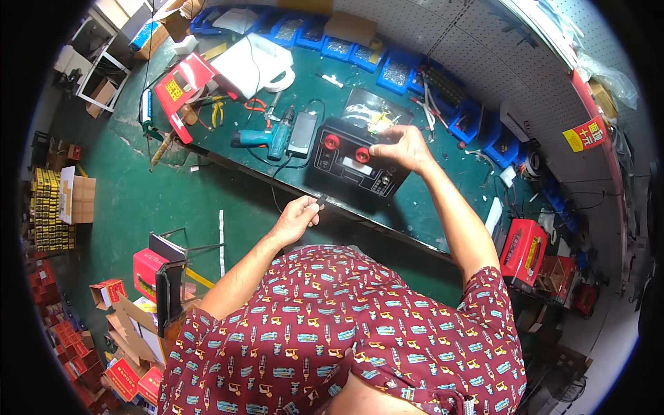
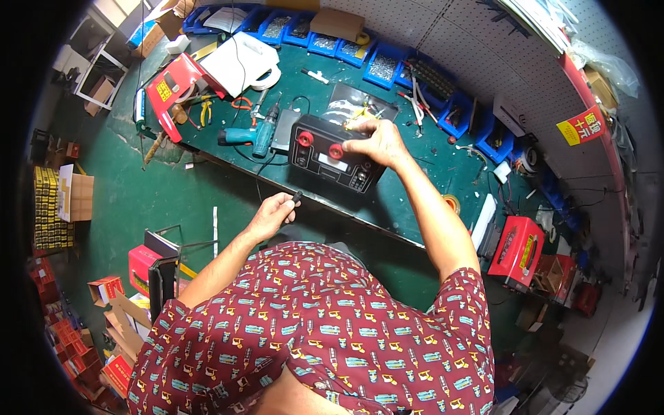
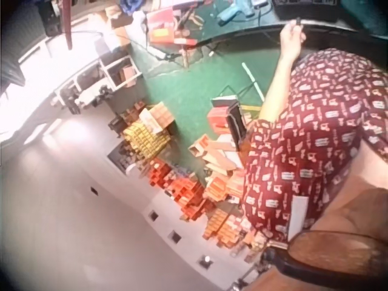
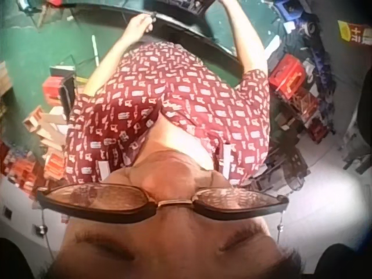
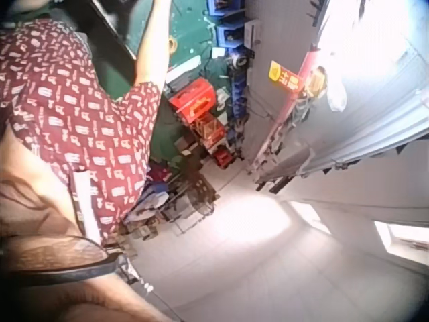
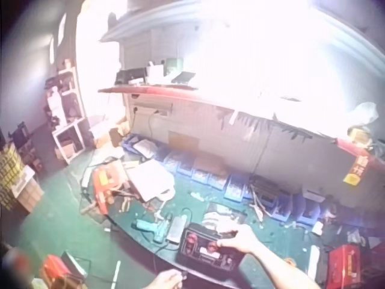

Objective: The person uses a cordless drill to fasten screws into a red rectangular device on a workbench. They then open the device, connect a power adapter to a black internal unit, and place the unit back inside the casing.

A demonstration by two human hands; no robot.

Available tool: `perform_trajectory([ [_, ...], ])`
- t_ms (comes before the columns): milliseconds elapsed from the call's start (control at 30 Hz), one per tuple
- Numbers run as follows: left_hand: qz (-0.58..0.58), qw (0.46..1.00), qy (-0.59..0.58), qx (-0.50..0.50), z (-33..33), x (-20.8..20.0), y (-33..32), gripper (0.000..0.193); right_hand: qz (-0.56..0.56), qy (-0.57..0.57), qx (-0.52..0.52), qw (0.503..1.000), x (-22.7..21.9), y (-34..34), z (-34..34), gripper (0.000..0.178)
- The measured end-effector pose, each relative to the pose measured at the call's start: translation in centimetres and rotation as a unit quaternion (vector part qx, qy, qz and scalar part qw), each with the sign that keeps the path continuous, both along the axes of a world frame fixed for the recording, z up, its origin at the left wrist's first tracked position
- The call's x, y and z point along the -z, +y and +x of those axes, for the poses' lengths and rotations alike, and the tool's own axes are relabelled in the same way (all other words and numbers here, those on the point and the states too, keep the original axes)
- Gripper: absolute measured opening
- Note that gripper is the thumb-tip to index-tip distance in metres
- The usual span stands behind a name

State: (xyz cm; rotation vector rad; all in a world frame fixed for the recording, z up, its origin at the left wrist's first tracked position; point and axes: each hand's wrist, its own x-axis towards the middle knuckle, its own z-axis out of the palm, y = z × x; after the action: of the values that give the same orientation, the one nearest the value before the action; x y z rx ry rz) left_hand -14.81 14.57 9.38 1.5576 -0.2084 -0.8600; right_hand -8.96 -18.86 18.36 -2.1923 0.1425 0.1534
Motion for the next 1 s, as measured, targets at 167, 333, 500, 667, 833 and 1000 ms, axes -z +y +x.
perform_trajectory([
  [167,-0.047,0.999,-0.003,0.011,0.0,-1.2,-2.5,0.025,0.055,0.040,0.022,0.997,-3.0,-2.0,2.9,0.059],
  [333,-0.039,0.998,-0.018,0.037,0.2,-2.4,-4.6,0.027,0.051,0.057,0.034,0.997,-3.5,-3.9,4.9,0.053],
  [500,-0.046,0.998,-0.018,0.044,0.4,-4.3,-6.9,0.026,0.072,0.060,0.039,0.995,-3.5,-4.2,5.3,0.051],
  [667,-0.051,0.997,-0.035,0.047,0.5,-4.4,-8.3,0.027,0.071,0.063,0.035,0.995,-3.1,-4.7,5.8,0.051],
  [833,-0.042,0.997,-0.039,0.057,0.6,-4.4,-9.1,0.025,0.059,0.057,0.029,0.996,-2.8,-5.7,6.7,0.051],
  [1000,-0.063,0.995,-0.031,0.066,0.5,-4.4,-9.0,0.025,0.068,0.068,0.039,0.995,-3.3,-6.5,7.6,0.049],
])
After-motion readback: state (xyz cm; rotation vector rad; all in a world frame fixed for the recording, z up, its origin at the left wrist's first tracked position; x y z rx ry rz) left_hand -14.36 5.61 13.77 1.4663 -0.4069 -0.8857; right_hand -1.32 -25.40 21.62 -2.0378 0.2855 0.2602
